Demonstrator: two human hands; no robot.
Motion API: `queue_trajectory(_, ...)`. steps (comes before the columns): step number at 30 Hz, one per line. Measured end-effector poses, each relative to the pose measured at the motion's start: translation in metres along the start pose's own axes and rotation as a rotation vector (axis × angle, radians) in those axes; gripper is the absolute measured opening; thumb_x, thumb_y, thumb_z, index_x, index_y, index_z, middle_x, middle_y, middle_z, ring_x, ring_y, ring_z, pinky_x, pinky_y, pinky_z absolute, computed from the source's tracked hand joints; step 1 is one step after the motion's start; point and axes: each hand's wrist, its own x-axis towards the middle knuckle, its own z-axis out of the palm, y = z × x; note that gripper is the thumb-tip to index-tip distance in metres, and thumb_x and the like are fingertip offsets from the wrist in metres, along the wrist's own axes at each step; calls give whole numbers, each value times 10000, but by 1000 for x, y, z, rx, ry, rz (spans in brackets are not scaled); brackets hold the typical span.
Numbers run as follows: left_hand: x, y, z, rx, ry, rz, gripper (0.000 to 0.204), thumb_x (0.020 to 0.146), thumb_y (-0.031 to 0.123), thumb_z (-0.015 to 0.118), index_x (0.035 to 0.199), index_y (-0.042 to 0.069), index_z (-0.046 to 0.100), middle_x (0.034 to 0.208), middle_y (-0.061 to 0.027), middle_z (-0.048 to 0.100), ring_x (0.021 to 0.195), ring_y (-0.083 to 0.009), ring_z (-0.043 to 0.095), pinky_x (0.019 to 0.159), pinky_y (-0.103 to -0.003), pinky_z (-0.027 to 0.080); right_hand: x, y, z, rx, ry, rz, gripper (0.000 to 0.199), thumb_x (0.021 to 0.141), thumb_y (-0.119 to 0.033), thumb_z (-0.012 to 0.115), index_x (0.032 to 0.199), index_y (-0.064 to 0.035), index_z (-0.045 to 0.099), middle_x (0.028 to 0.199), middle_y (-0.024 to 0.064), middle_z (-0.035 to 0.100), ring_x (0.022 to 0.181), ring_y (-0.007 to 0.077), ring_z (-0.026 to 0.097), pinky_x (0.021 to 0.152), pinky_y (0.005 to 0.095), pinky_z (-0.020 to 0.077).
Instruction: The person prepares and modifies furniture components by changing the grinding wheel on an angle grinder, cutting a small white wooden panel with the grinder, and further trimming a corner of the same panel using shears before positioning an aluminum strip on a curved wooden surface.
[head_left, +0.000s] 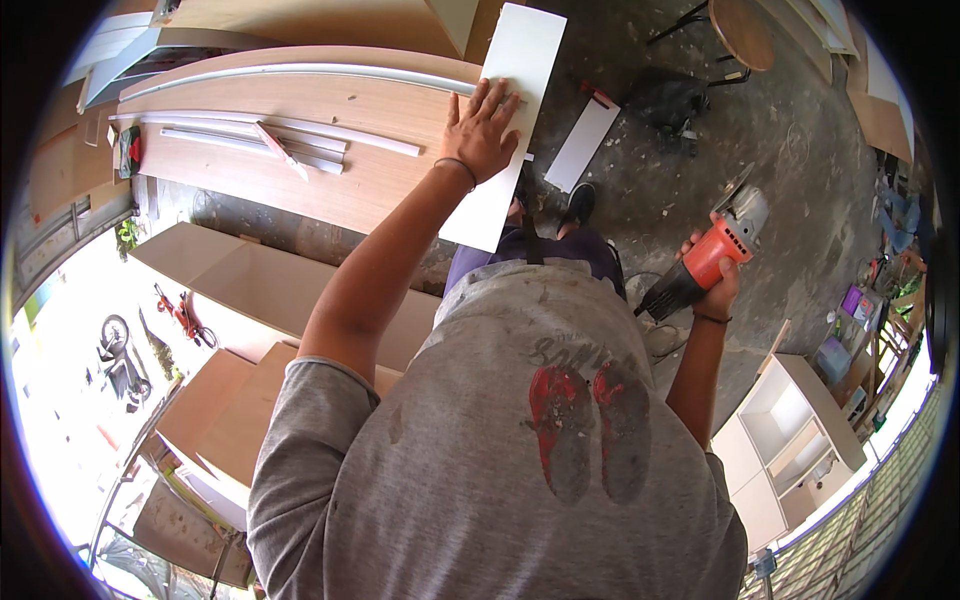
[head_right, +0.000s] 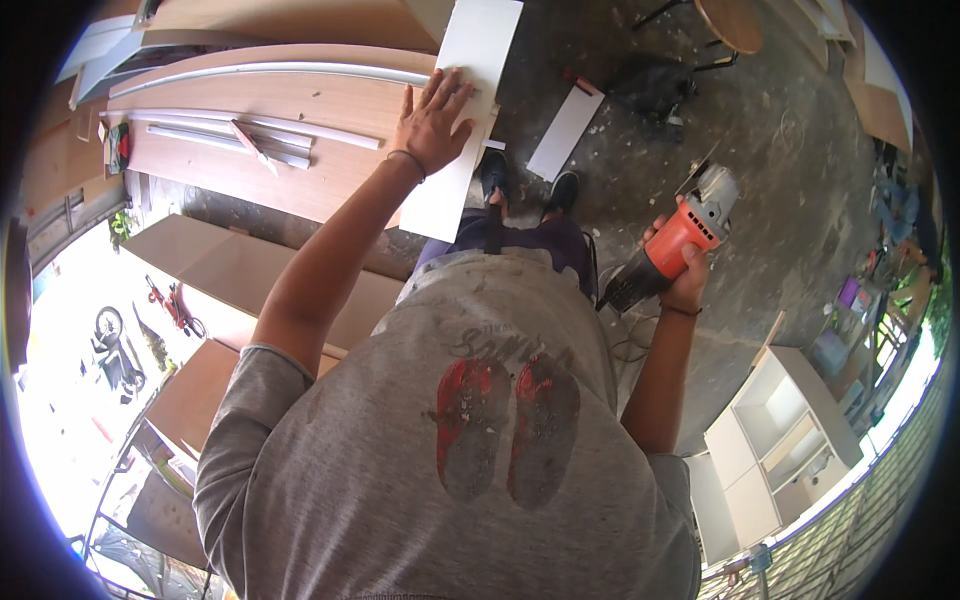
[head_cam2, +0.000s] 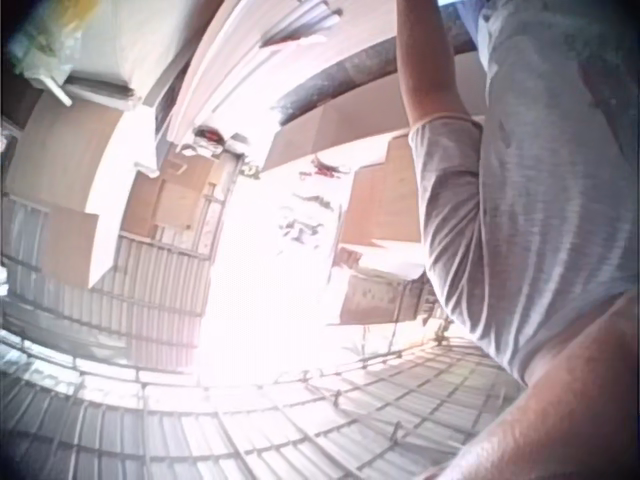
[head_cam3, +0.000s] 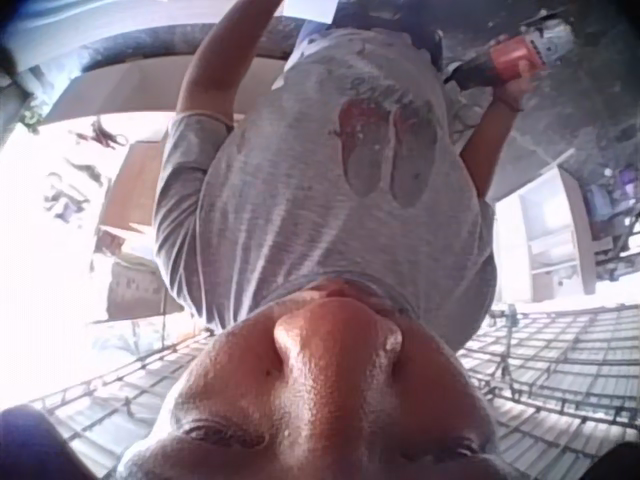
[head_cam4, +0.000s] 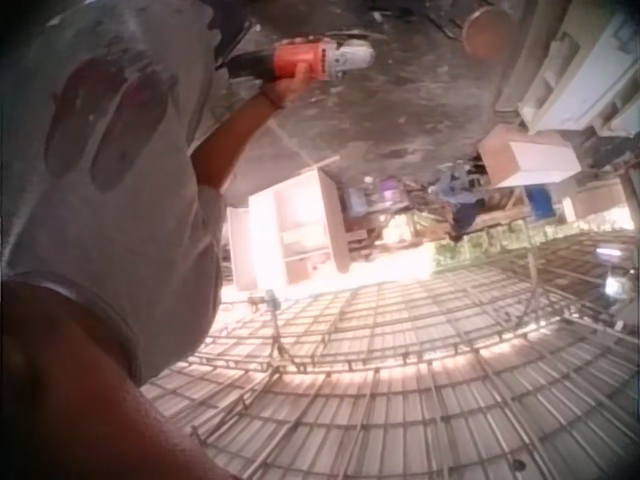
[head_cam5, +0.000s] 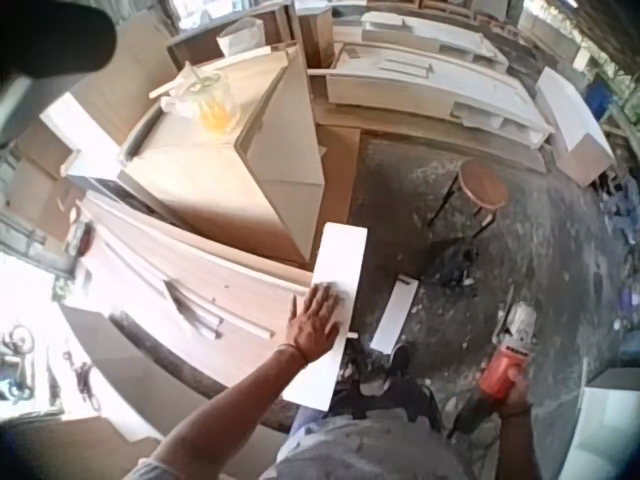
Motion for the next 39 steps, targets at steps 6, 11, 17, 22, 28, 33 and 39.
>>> queue_trajectory(6, -4, 2, -4, -132, 97, -22, 588, 818, 265, 595, 1360, 141, 404, 1467, -125, 288, 1386, -299, 205, 1088, -565, 156, -4, 0, -1, 39, 4, -53, 821, 738, -439, 654, 1364, -31, 314, 996, 123, 522, 859, 230, 556, 757, 375, 490)
queue_trajectory(11, -31, 68, -32, -677, 174, 54, 485, 815, 217, 625, 1220, -16, 495, 1153, -231, 570, 1059, -391, 552, 899, -414, 448, -10, -4, 8, 209, 80, -198, 774, 759, -431, 640, 1353, -42, 332, 992, 135, 532, 838, 251, 565, 739, 401, 495)
queue_trajectory(17, -45, 161, -45, -1412, -740, -6, 715, 789, 332, 720, 1301, -53, 404, 1195, -160, 567, 1102, -213, 544, 928, -326, 431, -15, 3, 55, 205, 213, -267, 708, 817, -453, 577, 1335, -30, 342, 1002, 150, 562, 868, 265, 605, 788, 412, 512)
queue_trajectory(22, -40, 171, -17, -1394, -1134, -23, 655, 697, 280, 772, 1206, 7, 464, 1054, -86, 596, 987, -169, 571, 853, -313, 465, -25, 16, 82, 271, 156, -309, 469, 807, -165, 619, 1215, 17, 478, 968, 127, 610, 835, 206, 626, 737, 318, 524)
queue_trajectory(28, -59, 182, -17, -1133, -1183, 202, 567, 734, 286, 729, 1186, 18, 516, 1046, -85, 625, 964, -163, 587, 842, -313, 464, -58, 13, 45, 399, 260, -361, 560, 752, -311, 664, 1189, -27, 460, 957, 125, 599, 848, 228, 620, 760, 350, 514)
queue_trajectory(33, -67, 218, -7, -968, -1246, 264, 476, 800, 247, 684, 1184, 10, 534, 1053, -77, 618, 974, -131, 562, 831, -295, 450, -100, 9, -19, 706, 390, -477, 553, 768, -376, 651, 1188, -72, 459, 950, 115, 597, 837, 247, 619, 752, 385, 516)
queue_trajectory(39, -80, 314, -24, -623, -1359, 391, 267, 881, 243, 599, 1025, 18, 598, 846, 1, 588, 751, -58, 504, 661, -211, 409, -174, 27, -82, 1007, 566, -637, 524, 771, -427, 650, 1136, -93, 479, 923, 110, 594, 834, 247, 615, 728, 399, 522)
